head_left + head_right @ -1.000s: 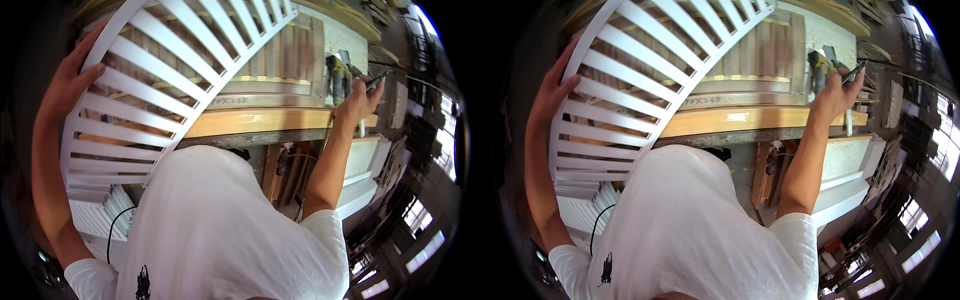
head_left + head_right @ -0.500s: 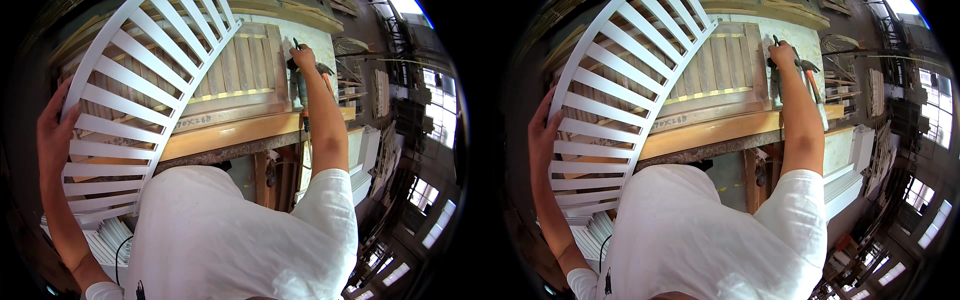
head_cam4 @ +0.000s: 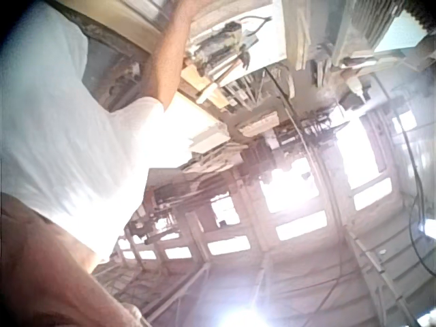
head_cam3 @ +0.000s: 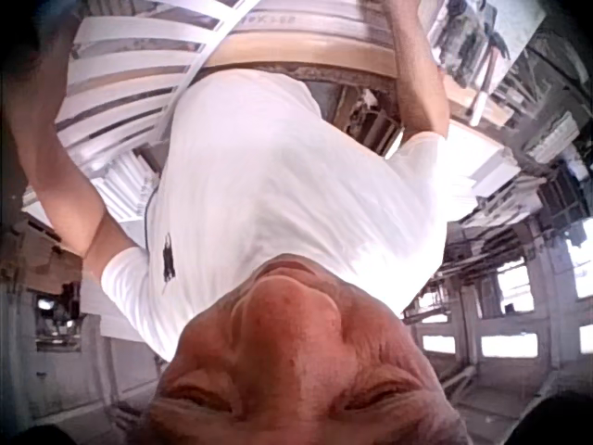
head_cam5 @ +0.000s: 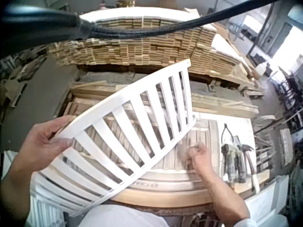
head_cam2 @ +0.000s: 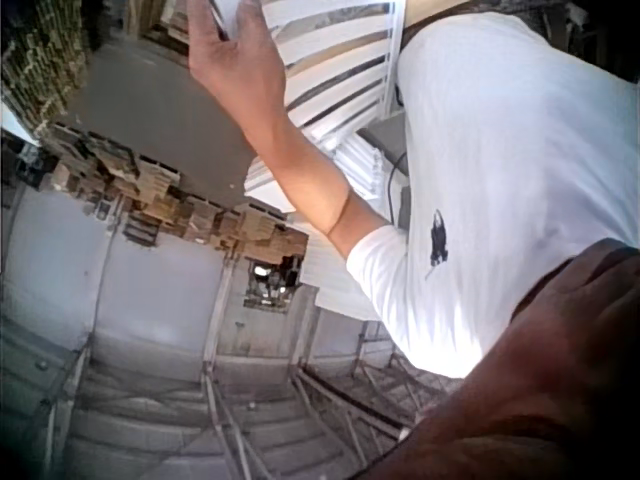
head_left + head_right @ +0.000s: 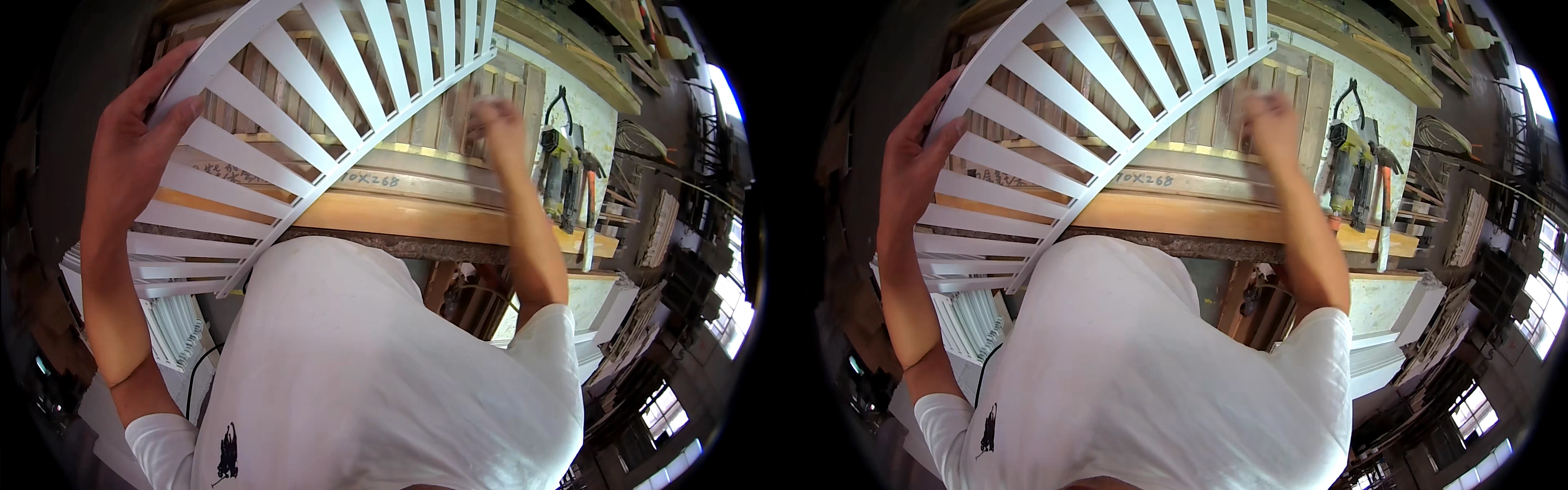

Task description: The person assembles white wooden slats into a panel structure using a pneumatic nail gun. They position the slats on a wooden jig, secure them with nails, and then flip the completed panel to inspect the alignment and finish.

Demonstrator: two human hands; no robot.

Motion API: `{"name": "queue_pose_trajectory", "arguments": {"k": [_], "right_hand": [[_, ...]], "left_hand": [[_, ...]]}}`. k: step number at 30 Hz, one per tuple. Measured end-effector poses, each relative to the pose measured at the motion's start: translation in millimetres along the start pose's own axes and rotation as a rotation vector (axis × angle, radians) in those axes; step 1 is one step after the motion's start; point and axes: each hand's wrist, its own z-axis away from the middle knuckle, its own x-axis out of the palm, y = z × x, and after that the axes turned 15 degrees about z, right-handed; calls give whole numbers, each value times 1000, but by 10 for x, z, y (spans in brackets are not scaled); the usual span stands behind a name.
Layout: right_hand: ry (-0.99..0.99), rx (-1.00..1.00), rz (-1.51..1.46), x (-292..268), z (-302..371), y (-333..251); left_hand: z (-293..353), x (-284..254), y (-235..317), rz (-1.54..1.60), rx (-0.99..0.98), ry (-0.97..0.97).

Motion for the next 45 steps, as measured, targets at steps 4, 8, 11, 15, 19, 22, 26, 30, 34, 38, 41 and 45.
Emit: {"name": "queue_pose_trajectory", "arguments": {"k": [4, 8, 11, 15, 19, 22, 26, 30, 34, 38, 41, 45], "right_hand": [[-357, 169, -89, 1017, 900, -105], [-337, 114, -172, 1338, 978, -96], [-310, 98, -71, 1308, 912, -98], [-356, 166, -80, 1179, 779, -190], [-390, 220, -104, 1164, 865, -264], [-367, 197, -122, 1238, 897, -266], [-412, 173, -198, 1192, 815, -84], [-253, -172, 166, 910, 901, -20], [375, -962, 474, 112, 1010, -697], [573, -1438, 1055, -529, 1026, -1596], [103, -1426, 1308, -451, 949, -1502], [-155, -1249, 836, -54, 1251, -1645]], "left_hand": [[53, 47, 13, -34, 29, 26], [67, 67, 67, -74, 81, -2], [70, 59, 36, -83, 87, -8], [70, 30, 14, -145, 103, -9], [79, 14, 32, -224, 52, 7], [86, 44, 52, -186, 23, 17], [105, 144, 113, -159, 75, 33], [167, 247, 186, -301, 126, 125], [477, 250, 185, -237, -23, 355], [835, 241, 80, -215, -124, 667], [1174, -28, -43, -117, -137, 888], [1602, -622, 189, 113, -52, 1106]]}}
